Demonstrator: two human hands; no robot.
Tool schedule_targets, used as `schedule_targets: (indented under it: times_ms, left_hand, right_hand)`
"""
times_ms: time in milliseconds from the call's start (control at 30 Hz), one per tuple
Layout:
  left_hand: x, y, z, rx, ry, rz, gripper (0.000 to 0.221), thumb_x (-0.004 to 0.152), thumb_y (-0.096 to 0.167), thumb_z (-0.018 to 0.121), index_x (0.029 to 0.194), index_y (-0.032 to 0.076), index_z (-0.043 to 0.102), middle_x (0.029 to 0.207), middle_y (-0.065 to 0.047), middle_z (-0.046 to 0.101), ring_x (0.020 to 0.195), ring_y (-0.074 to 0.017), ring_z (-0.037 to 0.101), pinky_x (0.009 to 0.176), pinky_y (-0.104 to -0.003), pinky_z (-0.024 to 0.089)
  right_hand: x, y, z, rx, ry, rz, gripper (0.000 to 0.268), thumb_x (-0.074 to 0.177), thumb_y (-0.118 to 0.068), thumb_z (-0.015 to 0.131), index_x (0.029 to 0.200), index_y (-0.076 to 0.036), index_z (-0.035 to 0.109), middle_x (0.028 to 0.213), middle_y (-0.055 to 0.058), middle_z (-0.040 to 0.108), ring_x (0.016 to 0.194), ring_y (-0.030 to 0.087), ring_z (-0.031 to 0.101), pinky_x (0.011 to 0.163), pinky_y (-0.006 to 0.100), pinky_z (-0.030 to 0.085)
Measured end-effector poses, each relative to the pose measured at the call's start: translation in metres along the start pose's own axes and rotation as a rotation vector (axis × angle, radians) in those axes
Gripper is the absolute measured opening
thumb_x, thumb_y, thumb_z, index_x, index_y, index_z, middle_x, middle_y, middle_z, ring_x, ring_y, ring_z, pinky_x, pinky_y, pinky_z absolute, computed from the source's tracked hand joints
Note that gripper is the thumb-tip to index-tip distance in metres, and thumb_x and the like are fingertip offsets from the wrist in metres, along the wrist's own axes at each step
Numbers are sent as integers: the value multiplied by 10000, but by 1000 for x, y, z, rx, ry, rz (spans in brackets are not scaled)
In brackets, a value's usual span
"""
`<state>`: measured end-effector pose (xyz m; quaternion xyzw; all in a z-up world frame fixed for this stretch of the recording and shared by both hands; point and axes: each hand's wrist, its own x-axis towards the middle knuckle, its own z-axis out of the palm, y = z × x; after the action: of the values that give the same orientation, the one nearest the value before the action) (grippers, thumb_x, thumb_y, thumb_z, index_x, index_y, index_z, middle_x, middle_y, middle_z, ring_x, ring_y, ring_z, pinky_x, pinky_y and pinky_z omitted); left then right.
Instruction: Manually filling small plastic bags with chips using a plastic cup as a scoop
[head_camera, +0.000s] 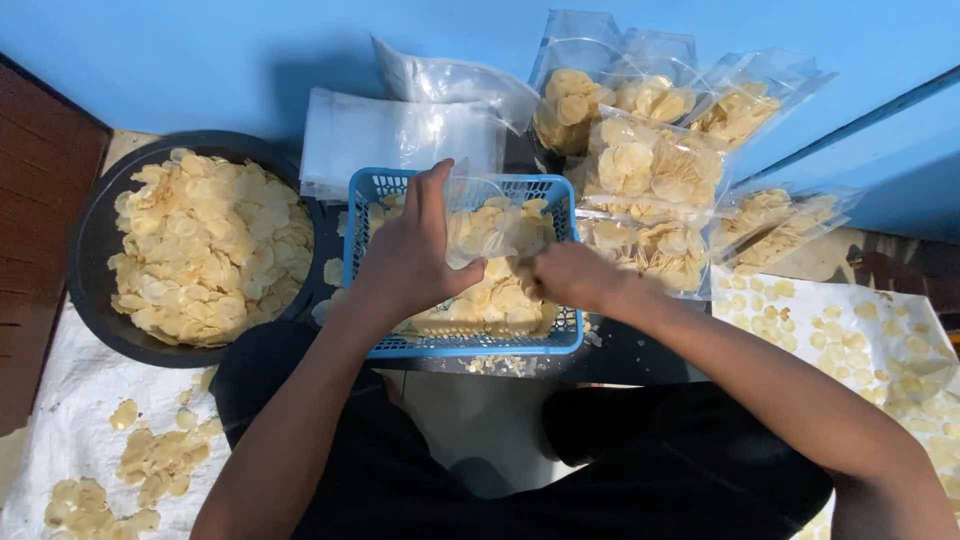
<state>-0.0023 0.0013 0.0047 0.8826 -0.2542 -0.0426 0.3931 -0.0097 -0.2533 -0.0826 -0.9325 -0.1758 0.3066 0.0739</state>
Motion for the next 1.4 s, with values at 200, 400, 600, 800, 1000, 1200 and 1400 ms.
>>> schedule_targets:
  times_ms: [200,400,600,800,1000,1200,1400]
  left_hand:
    - [0,-5,2,29,-11,-3,1031,762,210,846,1563,29,223,1405,-325,419,888,-652,658,713,-741,554]
    - [-2,-3,-2,17,-18,23,994,801,216,792,1563,13,187,1401,-362,379,891,-671,637,707,-782,526]
    - [0,-11,6,36,-18,22,1086,737,243,873,1559,17,200,1407,-332,394,888,-621,679,734,-739,568]
    - [1,-3,11,37,-89,40,1123,721,238,869,1570,25,166,1429,-338,360,897,-656,659,702,-751,558]
    - [2,3,3,-29,-36,26,1091,711,119,889,1541,-51,201,1380,-399,403,864,-648,674,687,-758,570]
    - [2,-1,5,-71,61,10,1081,767,177,870,1567,33,159,1459,-380,326,866,-714,613,698,-796,521]
    - [2,1,6,-35,73,26,1061,743,161,875,1542,25,191,1435,-372,372,892,-704,620,740,-800,536]
  right_hand:
    - [7,13,15,-127,34,-23,243,895,-346,706,952,-135,813,922,156,797,888,389,768,806,517,610]
    - [-25,-3,-50,316,176,-20,171,928,-124,671,1010,17,721,1013,295,752,948,519,722,844,586,576]
    - [-51,1,-80,818,721,-138,262,915,-41,733,1143,81,688,850,245,628,855,317,663,771,454,588]
    - [-76,-50,-102,765,1024,-258,199,952,-54,831,1111,29,744,707,126,659,670,148,599,622,308,592]
    - [-48,-26,-78,762,994,-277,145,1058,-66,672,1133,29,752,703,139,656,635,197,669,495,317,616]
    - [-27,-26,-42,559,518,-268,173,900,25,678,1062,17,736,883,278,734,863,506,714,767,605,593]
    - [-2,-24,5,-64,116,-312,464,936,-179,694,1367,-45,585,1403,289,546,1156,572,605,936,632,564]
